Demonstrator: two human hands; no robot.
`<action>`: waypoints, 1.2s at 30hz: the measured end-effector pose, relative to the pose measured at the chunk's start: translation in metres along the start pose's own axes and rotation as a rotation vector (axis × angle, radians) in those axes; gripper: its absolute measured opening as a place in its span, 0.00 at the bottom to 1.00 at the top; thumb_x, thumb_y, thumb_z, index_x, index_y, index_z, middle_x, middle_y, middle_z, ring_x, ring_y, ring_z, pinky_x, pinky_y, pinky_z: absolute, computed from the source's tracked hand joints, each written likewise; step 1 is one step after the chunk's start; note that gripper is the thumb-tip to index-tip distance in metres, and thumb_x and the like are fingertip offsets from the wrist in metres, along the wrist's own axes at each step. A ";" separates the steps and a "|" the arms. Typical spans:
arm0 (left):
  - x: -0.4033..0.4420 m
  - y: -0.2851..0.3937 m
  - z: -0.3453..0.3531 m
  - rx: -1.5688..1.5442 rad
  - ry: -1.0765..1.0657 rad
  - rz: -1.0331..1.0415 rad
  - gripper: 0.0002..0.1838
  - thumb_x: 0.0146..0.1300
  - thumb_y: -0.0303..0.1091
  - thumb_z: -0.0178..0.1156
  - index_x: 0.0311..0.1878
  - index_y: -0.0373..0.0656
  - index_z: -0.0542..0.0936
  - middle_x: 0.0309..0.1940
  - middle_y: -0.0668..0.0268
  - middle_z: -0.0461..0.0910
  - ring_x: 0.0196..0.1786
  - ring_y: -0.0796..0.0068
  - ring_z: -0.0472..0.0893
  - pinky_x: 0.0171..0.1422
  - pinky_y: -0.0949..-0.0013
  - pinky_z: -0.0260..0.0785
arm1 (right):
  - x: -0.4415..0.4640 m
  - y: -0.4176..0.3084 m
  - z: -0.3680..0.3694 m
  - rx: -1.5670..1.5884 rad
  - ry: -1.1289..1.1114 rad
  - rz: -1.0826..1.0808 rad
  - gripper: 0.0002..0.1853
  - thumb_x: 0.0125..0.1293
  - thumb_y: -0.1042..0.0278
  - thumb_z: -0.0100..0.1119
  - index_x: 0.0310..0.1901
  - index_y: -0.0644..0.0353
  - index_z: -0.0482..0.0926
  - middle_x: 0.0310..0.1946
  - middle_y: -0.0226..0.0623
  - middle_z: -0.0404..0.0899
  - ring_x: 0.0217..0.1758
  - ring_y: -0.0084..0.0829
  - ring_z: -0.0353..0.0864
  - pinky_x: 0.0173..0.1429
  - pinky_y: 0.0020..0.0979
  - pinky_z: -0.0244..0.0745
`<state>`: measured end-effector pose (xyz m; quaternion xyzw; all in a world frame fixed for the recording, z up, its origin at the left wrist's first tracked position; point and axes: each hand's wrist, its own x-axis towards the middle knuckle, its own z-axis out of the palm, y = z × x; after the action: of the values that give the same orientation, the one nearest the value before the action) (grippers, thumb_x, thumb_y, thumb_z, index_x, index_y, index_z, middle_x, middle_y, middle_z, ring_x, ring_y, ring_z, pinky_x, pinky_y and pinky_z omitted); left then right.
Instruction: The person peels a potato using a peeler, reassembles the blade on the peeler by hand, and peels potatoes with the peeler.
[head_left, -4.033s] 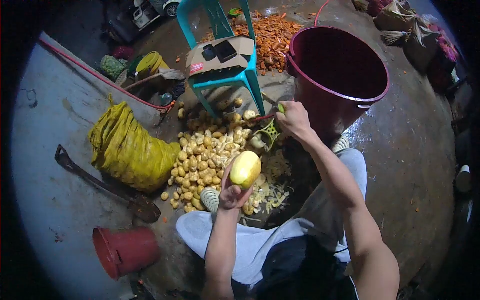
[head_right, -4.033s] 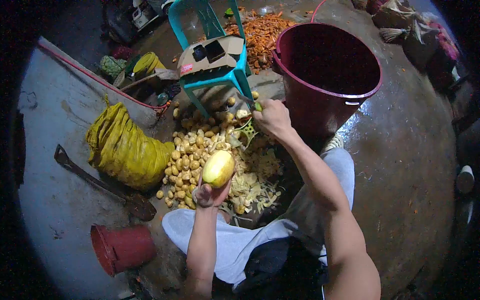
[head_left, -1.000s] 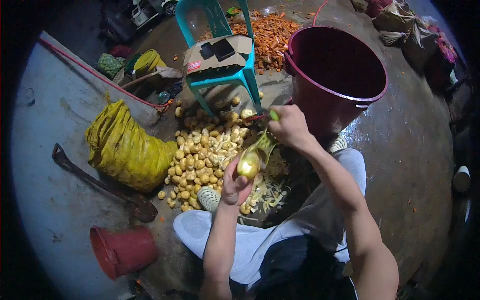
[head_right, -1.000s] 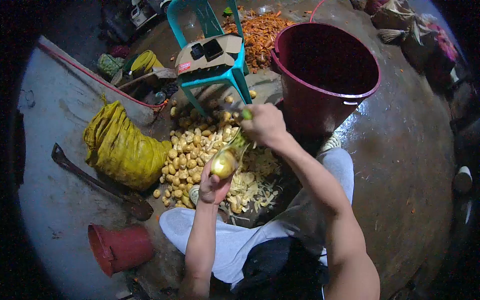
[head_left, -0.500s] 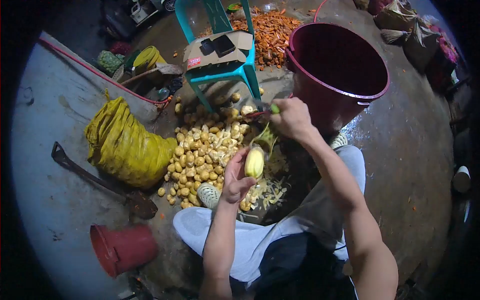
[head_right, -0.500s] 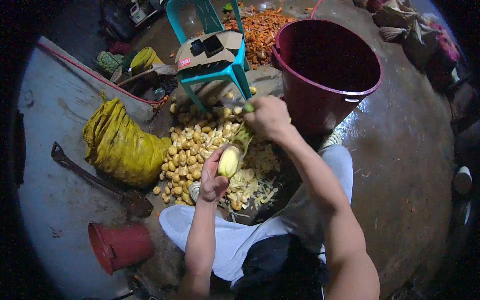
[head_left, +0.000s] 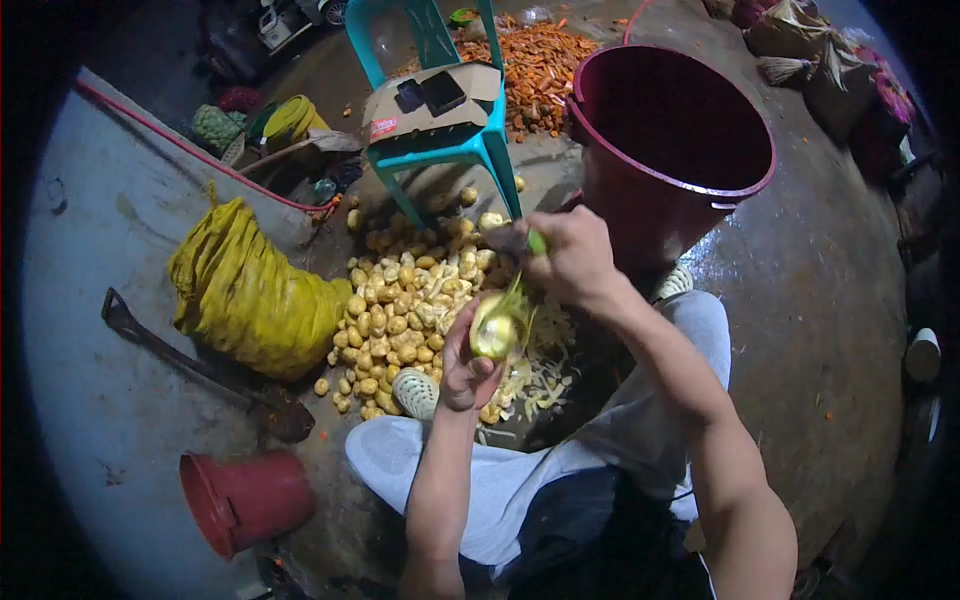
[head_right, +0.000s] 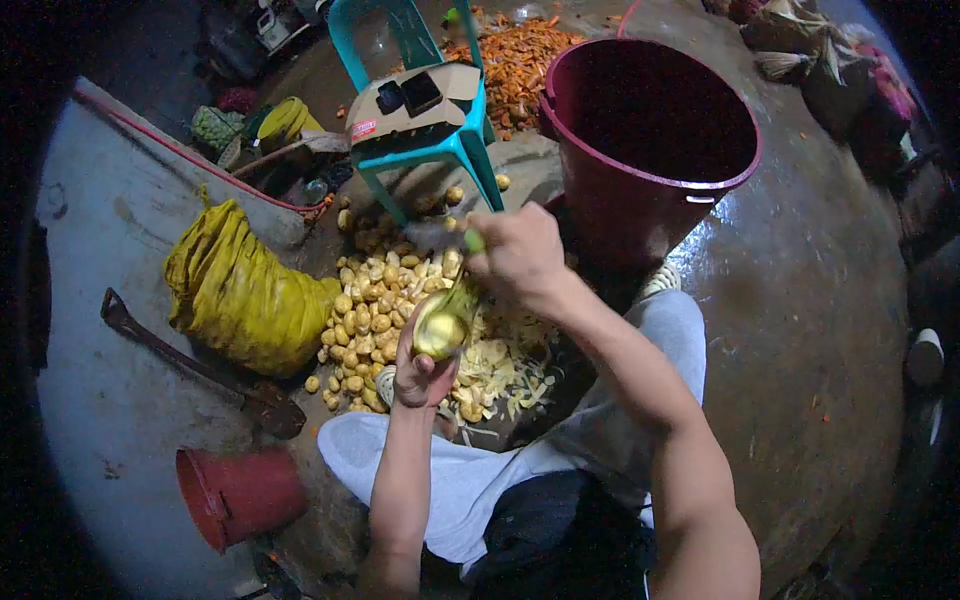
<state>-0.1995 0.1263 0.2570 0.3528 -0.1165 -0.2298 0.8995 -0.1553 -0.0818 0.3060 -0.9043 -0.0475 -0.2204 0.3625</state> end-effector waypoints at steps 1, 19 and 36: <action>-0.002 -0.001 0.000 0.031 -0.021 0.024 0.57 0.41 0.41 0.81 0.70 0.30 0.58 0.64 0.57 0.69 0.66 0.64 0.71 0.74 0.62 0.59 | 0.006 0.020 0.007 0.017 -0.011 0.114 0.10 0.51 0.58 0.63 0.34 0.50 0.83 0.24 0.45 0.81 0.31 0.48 0.83 0.38 0.45 0.78; -0.007 0.004 0.000 0.100 0.114 0.069 0.57 0.44 0.46 0.79 0.71 0.31 0.57 0.66 0.58 0.67 0.69 0.63 0.67 0.76 0.59 0.56 | 0.001 -0.006 0.008 0.118 -0.105 0.142 0.10 0.49 0.60 0.63 0.30 0.55 0.79 0.24 0.50 0.79 0.33 0.54 0.80 0.41 0.48 0.76; -0.002 0.010 0.005 -0.015 0.009 0.051 0.57 0.42 0.42 0.81 0.71 0.30 0.58 0.64 0.57 0.68 0.67 0.63 0.70 0.74 0.61 0.59 | 0.020 0.034 0.012 0.047 -0.086 0.331 0.11 0.52 0.59 0.61 0.34 0.54 0.83 0.27 0.50 0.81 0.35 0.52 0.82 0.43 0.48 0.77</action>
<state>-0.2001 0.1306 0.2673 0.3438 -0.1197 -0.2063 0.9083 -0.1245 -0.1001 0.2851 -0.8996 0.0814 -0.1176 0.4127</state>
